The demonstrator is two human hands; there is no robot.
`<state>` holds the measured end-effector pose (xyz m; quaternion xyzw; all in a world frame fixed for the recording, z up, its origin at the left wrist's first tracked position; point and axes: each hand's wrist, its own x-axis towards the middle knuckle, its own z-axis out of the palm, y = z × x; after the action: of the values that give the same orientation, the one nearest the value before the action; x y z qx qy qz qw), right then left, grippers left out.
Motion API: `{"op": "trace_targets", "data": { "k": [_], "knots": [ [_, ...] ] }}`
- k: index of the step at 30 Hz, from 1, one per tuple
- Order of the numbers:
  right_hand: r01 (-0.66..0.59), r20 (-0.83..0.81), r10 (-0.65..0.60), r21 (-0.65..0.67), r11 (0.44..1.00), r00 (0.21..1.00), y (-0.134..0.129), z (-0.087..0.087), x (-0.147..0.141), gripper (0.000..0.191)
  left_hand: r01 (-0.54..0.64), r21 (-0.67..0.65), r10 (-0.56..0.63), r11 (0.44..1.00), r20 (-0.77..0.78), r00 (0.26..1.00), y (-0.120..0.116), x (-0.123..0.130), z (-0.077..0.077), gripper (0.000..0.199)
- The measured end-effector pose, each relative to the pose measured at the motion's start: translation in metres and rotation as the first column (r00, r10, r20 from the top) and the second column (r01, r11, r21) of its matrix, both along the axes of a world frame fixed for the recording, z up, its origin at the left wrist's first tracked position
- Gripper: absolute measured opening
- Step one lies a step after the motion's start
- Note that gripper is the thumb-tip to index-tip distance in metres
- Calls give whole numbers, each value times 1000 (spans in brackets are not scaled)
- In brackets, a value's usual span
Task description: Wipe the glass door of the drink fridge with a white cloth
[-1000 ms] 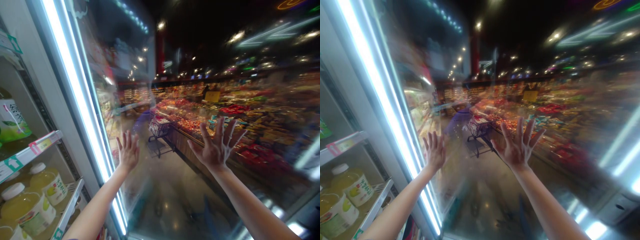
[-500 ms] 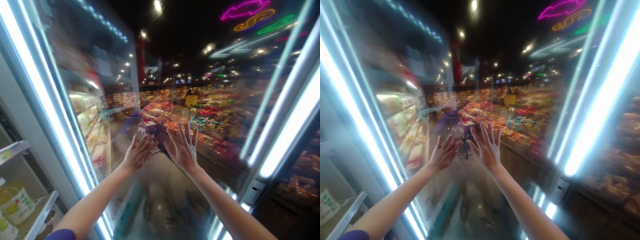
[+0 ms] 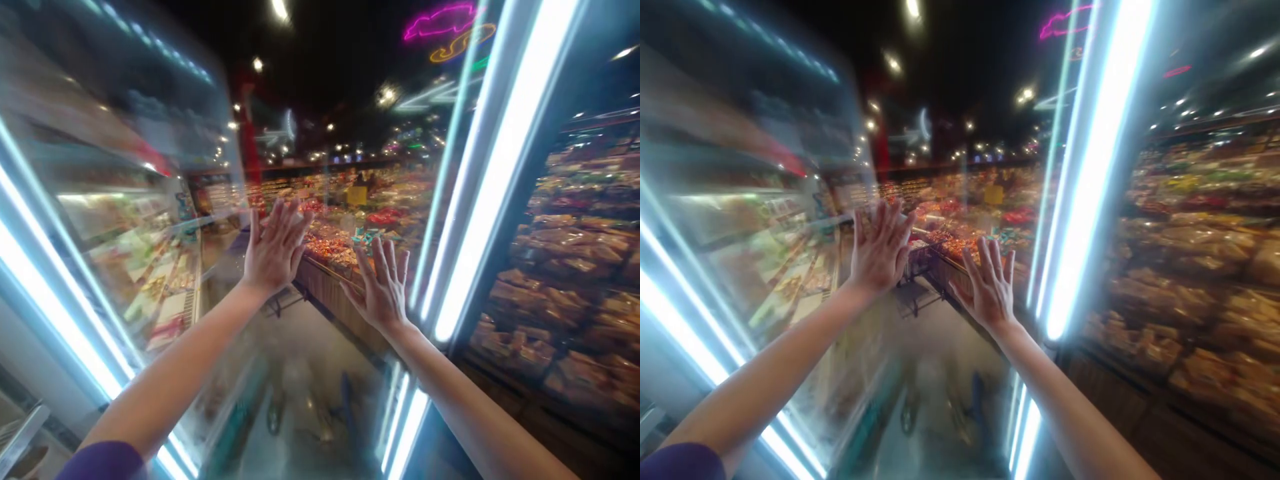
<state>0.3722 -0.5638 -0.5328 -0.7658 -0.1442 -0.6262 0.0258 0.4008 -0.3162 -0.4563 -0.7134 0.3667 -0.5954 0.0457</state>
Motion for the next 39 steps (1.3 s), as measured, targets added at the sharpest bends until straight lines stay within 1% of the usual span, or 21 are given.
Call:
{"op": "trace_targets", "data": {
  "k": [2, 5, 7, 10, 12, 13, 17, 19, 22, 23, 24, 25, 27, 28, 29, 30, 32, 33, 35, 38, 39],
  "knots": [
    [-18, -1, 18, -21, 1000, 1000, -8, -3, 1, 88, -6, -6, 6, 1000, 13, 1000, -13, -2, 3, 70],
    [-25, -53, 23, -35, 999, 998, -19, -2, -1, 88, 55, 201, -65, 978, 44, 997, -29, -6, -16, 63],
    [-22, -81, 20, -31, 999, 997, -28, 1, -3, 87, 69, 245, -83, 967, 47, 995, -37, -7, -20, 61],
    [-38, -67, 35, -40, 998, 997, -39, 4, -5, 87, -8, 56, 7, 998, 20, 1000, -48, -6, -2, 68],
    [-58, -42, 56, -52, 997, 998, -44, 3, -5, 87, -54, -36, 54, 998, 7, 999, -52, -6, 7, 73],
    [-66, -32, 65, -52, 996, 997, -45, 3, -5, 87, -52, -16, 52, 999, 15, 999, -52, -7, 7, 74],
    [-97, -37, 95, -68, 993, 995, -43, 9, -4, 84, 6, 242, -28, 970, 87, 996, -40, -11, 5, 70],
    [-100, -27, 98, -86, 991, 995, -38, 19, -5, 83, -28, 173, 13, 985, 90, 996, -32, -10, 21, 72],
    [-77, -5, 77, -91, 993, 997, -28, 36, -7, 84, -119, -111, 125, 987, 47, 991, -27, -9, 46, 74],
    [-67, 3, 67, -87, 994, 998, -25, 40, -8, 85, -133, -140, 141, 981, 47, 989, -25, -9, 49, 74],
    [-57, 13, 58, -86, 995, 998, -23, 44, -8, 85, -131, -102, 139, 986, 67, 988, -23, -9, 48, 74],
    [-47, 24, 50, -91, 995, 998, -22, 48, -8, 86, -116, -2, 115, 993, 102, 988, -19, -9, 44, 74],
    [-37, 37, 42, -138, 990, 998, -22, 58, -8, 86, -90, 226, 57, 970, 149, 987, -9, -8, 41, 73],
    [-33, 37, 40, -170, 985, 999, -22, 65, -7, 86, -86, 288, 42, 954, 155, 987, -3, -7, 45, 72],
    [-30, 37, 38, -200, 979, 999, -21, 75, -6, 85, -91, 286, 49, 954, 153, 987, 3, -6, 53, 72],
    [-26, 38, 35, -223, 974, 999, -18, 86, -5, 85, -104, 225, 73, 969, 142, 987, 8, -5, 65, 72],
    [-17, 57, 32, -244, 970, 998, -7, 111, -2, 84, -125, 43, 120, 991, 101, 988, 14, -5, 88, 72],
    [-13, 71, 31, -242, 970, 997, 0, 121, -1, 84, -128, -36, 131, 991, 80, 988, 15, -5, 95, 72],
    [-9, 95, 32, -226, 974, 995, 14, 137, 1, 84, -127, -82, 132, 988, 59, 989, 20, -6, 92, 76],
    [-7, 118, 33, -211, 978, 992, 26, 151, 2, 84, -110, 108, 101, 988, 89, 991, 43, -5, 72, 80],
    [-7, 121, 36, -234, 972, 992, 28, 157, 2, 83, -107, 170, 90, 980, 102, 991, 54, -4, 71, 80]
  ]
}}
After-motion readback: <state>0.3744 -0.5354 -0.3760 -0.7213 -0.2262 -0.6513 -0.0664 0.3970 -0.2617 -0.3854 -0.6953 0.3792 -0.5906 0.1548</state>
